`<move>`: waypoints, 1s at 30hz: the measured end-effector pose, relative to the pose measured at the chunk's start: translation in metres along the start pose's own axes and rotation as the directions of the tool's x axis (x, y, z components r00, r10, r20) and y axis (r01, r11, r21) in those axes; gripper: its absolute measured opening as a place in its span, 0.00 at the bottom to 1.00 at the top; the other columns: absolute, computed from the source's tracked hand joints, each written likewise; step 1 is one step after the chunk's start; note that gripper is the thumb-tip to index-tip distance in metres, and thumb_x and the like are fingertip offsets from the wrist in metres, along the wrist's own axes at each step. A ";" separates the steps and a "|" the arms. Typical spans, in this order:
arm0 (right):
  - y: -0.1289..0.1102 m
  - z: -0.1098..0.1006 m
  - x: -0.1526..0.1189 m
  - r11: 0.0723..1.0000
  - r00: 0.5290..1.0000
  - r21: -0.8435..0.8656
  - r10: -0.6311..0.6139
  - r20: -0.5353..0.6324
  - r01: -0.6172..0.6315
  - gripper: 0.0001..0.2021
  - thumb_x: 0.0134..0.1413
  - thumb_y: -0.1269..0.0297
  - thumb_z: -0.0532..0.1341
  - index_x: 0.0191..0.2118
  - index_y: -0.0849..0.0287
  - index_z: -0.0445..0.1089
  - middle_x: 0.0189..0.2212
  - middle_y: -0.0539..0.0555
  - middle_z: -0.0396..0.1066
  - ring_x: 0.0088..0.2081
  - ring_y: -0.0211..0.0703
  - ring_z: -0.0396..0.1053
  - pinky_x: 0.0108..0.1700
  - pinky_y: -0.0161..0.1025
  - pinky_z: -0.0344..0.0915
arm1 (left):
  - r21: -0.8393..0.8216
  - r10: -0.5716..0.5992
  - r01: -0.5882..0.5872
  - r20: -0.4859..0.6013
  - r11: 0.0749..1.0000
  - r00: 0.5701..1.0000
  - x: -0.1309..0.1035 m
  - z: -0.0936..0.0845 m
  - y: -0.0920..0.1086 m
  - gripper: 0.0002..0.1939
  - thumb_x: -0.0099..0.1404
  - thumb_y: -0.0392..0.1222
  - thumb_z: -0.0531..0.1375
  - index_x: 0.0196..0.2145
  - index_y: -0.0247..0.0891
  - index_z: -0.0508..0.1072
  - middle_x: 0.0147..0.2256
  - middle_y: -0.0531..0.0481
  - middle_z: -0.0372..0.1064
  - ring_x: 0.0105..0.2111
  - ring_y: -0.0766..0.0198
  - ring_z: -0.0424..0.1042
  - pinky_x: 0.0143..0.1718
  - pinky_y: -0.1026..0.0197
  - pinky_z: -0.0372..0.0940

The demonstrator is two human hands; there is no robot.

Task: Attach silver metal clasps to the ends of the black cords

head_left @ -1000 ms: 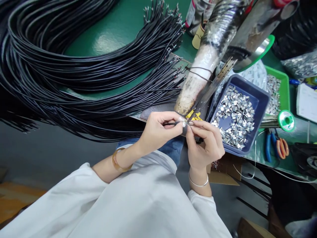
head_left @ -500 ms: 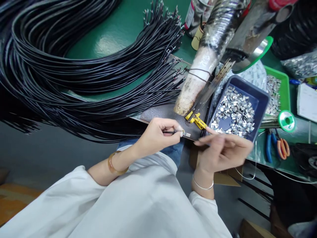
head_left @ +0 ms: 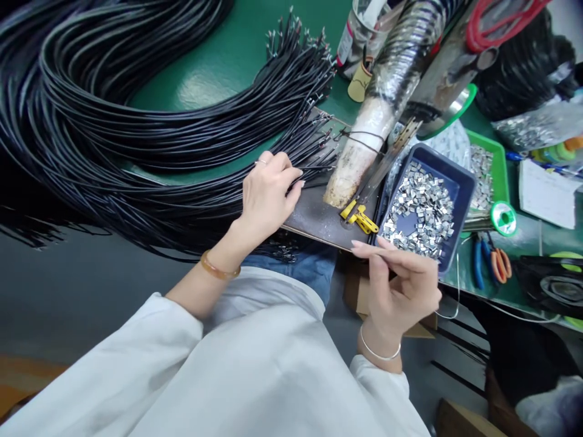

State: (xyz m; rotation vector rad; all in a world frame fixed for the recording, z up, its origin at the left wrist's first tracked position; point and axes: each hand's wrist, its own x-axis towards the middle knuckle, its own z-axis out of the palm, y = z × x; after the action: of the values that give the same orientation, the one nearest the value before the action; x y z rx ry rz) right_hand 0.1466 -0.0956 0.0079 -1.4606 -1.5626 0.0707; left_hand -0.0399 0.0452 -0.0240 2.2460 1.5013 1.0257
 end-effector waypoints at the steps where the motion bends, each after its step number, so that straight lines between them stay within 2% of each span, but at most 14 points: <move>1: 0.002 0.002 0.002 0.999 0.998 0.037 -0.026 -0.064 0.029 0.06 0.61 0.70 0.63 0.41 0.52 0.68 0.28 0.45 0.78 0.31 0.44 0.81 0.44 0.49 0.81 | -0.001 0.014 -0.014 0.014 1.000 1.000 0.001 0.001 -0.003 0.08 0.67 0.39 0.60 0.37 0.37 0.80 0.35 0.45 0.74 0.41 0.52 0.70 0.42 0.53 0.63; 3: 0.013 -0.004 0.006 0.995 0.967 0.040 -0.077 -0.243 0.089 0.05 0.58 0.68 0.66 0.37 0.53 0.69 0.23 0.42 0.73 0.23 0.40 0.76 0.32 0.43 0.78 | -0.058 0.050 -0.048 0.035 0.997 0.998 -0.002 -0.001 -0.005 0.09 0.68 0.39 0.59 0.36 0.38 0.81 0.33 0.46 0.73 0.38 0.55 0.69 0.41 0.54 0.62; 4: 0.021 -0.010 0.009 0.995 0.939 -0.017 -0.094 -0.332 0.094 0.05 0.57 0.66 0.66 0.36 0.54 0.69 0.21 0.41 0.69 0.20 0.38 0.72 0.24 0.37 0.71 | -0.099 0.068 -0.064 0.036 0.993 0.997 -0.006 -0.004 -0.005 0.10 0.68 0.39 0.59 0.37 0.38 0.81 0.33 0.46 0.73 0.36 0.56 0.68 0.41 0.53 0.62; 5: 0.029 -0.019 0.012 0.994 0.902 -0.107 -0.069 -0.427 0.026 0.05 0.56 0.64 0.67 0.35 0.54 0.69 0.21 0.42 0.67 0.18 0.36 0.68 0.20 0.35 0.64 | -0.138 0.082 -0.077 0.030 0.987 0.996 -0.011 -0.008 -0.005 0.10 0.69 0.39 0.59 0.37 0.38 0.82 0.32 0.46 0.73 0.36 0.57 0.68 0.41 0.53 0.62; 6: 0.039 -0.028 0.017 0.978 0.885 -0.208 -0.084 -0.458 -0.015 0.06 0.55 0.63 0.67 0.34 0.54 0.69 0.22 0.43 0.66 0.18 0.34 0.65 0.19 0.34 0.59 | -0.171 0.090 -0.085 0.021 0.982 0.996 -0.016 -0.012 -0.004 0.10 0.69 0.38 0.59 0.37 0.38 0.82 0.33 0.46 0.74 0.36 0.57 0.68 0.42 0.53 0.63; 9: 0.067 -0.054 0.032 0.878 0.972 -0.449 0.071 -0.224 -0.168 0.06 0.56 0.62 0.67 0.31 0.55 0.70 0.23 0.47 0.69 0.23 0.37 0.67 0.29 0.38 0.65 | -0.230 0.113 -0.109 0.003 0.967 0.994 -0.030 -0.021 -0.002 0.10 0.68 0.37 0.60 0.37 0.40 0.83 0.36 0.46 0.76 0.40 0.56 0.69 0.46 0.50 0.65; 11: 0.084 -0.063 0.041 0.863 0.989 -0.485 0.142 -0.039 -0.143 0.07 0.54 0.61 0.67 0.28 0.54 0.70 0.26 0.49 0.72 0.26 0.40 0.69 0.32 0.39 0.66 | -0.234 0.150 -0.143 0.012 0.962 0.989 -0.037 -0.023 0.001 0.10 0.68 0.35 0.60 0.36 0.39 0.83 0.40 0.44 0.78 0.44 0.54 0.70 0.48 0.49 0.65; 13: 0.098 -0.065 0.047 0.854 0.982 -0.506 0.177 0.066 -0.120 0.06 0.55 0.63 0.64 0.28 0.55 0.70 0.31 0.52 0.75 0.31 0.42 0.71 0.35 0.40 0.67 | -0.208 0.193 -0.182 0.033 0.961 0.981 -0.041 -0.024 0.006 0.09 0.67 0.34 0.60 0.35 0.37 0.82 0.42 0.42 0.78 0.46 0.52 0.69 0.48 0.48 0.65; 17: 0.112 -0.057 0.056 0.792 0.972 -0.602 0.207 0.109 -0.101 0.07 0.53 0.65 0.62 0.26 0.55 0.65 0.29 0.50 0.71 0.27 0.40 0.64 0.37 0.41 0.64 | -0.183 0.241 -0.213 0.143 0.960 0.960 -0.045 -0.027 0.019 0.10 0.67 0.33 0.59 0.32 0.37 0.81 0.42 0.42 0.78 0.49 0.49 0.68 0.48 0.46 0.62; 20: 0.112 -0.050 0.059 0.763 0.981 -0.638 0.185 0.067 -0.100 0.06 0.51 0.66 0.61 0.26 0.54 0.63 0.27 0.50 0.69 0.28 0.41 0.64 0.38 0.42 0.64 | -0.335 0.286 -0.192 0.258 0.923 0.923 -0.045 -0.029 0.028 0.09 0.67 0.33 0.59 0.34 0.36 0.81 0.35 0.44 0.80 0.44 0.51 0.72 0.46 0.48 0.63; 22: 0.105 -0.045 0.059 0.781 0.988 -0.614 0.156 0.011 -0.116 0.05 0.51 0.66 0.60 0.26 0.54 0.64 0.26 0.50 0.70 0.27 0.40 0.65 0.36 0.41 0.65 | -0.540 0.359 -0.111 0.380 0.834 0.852 -0.044 -0.027 0.034 0.08 0.66 0.34 0.61 0.37 0.35 0.82 0.33 0.45 0.80 0.35 0.58 0.73 0.41 0.55 0.65; 25: 0.081 -0.036 0.052 0.874 0.982 -0.455 0.118 -0.144 -0.172 0.05 0.53 0.63 0.61 0.29 0.55 0.66 0.27 0.50 0.71 0.26 0.40 0.67 0.32 0.40 0.66 | -0.772 0.429 0.196 0.523 0.605 0.736 -0.043 -0.020 0.045 0.08 0.64 0.36 0.63 0.37 0.33 0.83 0.31 0.46 0.81 0.26 0.67 0.71 0.31 0.63 0.64; 27: 0.058 -0.027 0.044 0.952 0.967 -0.228 0.158 -0.200 -0.203 0.07 0.54 0.61 0.64 0.30 0.55 0.66 0.29 0.50 0.73 0.25 0.38 0.69 0.28 0.38 0.68 | -0.802 0.351 0.406 0.568 0.438 0.745 -0.043 -0.014 0.050 0.08 0.63 0.38 0.64 0.34 0.32 0.82 0.29 0.46 0.79 0.25 0.68 0.70 0.28 0.65 0.65; 30: 0.025 -0.008 0.028 0.971 0.968 0.101 0.227 -0.109 -0.216 0.12 0.55 0.62 0.68 0.29 0.55 0.63 0.30 0.48 0.73 0.22 0.36 0.72 0.24 0.36 0.70 | -0.802 0.112 0.545 0.582 0.245 0.806 -0.040 -0.007 0.053 0.06 0.58 0.39 0.66 0.30 0.32 0.80 0.25 0.49 0.75 0.22 0.71 0.66 0.25 0.67 0.63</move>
State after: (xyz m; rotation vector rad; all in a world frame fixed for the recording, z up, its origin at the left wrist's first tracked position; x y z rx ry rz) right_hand 0.1759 -0.0703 0.0133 -1.5358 -1.2797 0.1780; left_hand -0.0156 -0.0144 -0.0058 1.1303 0.5453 0.7384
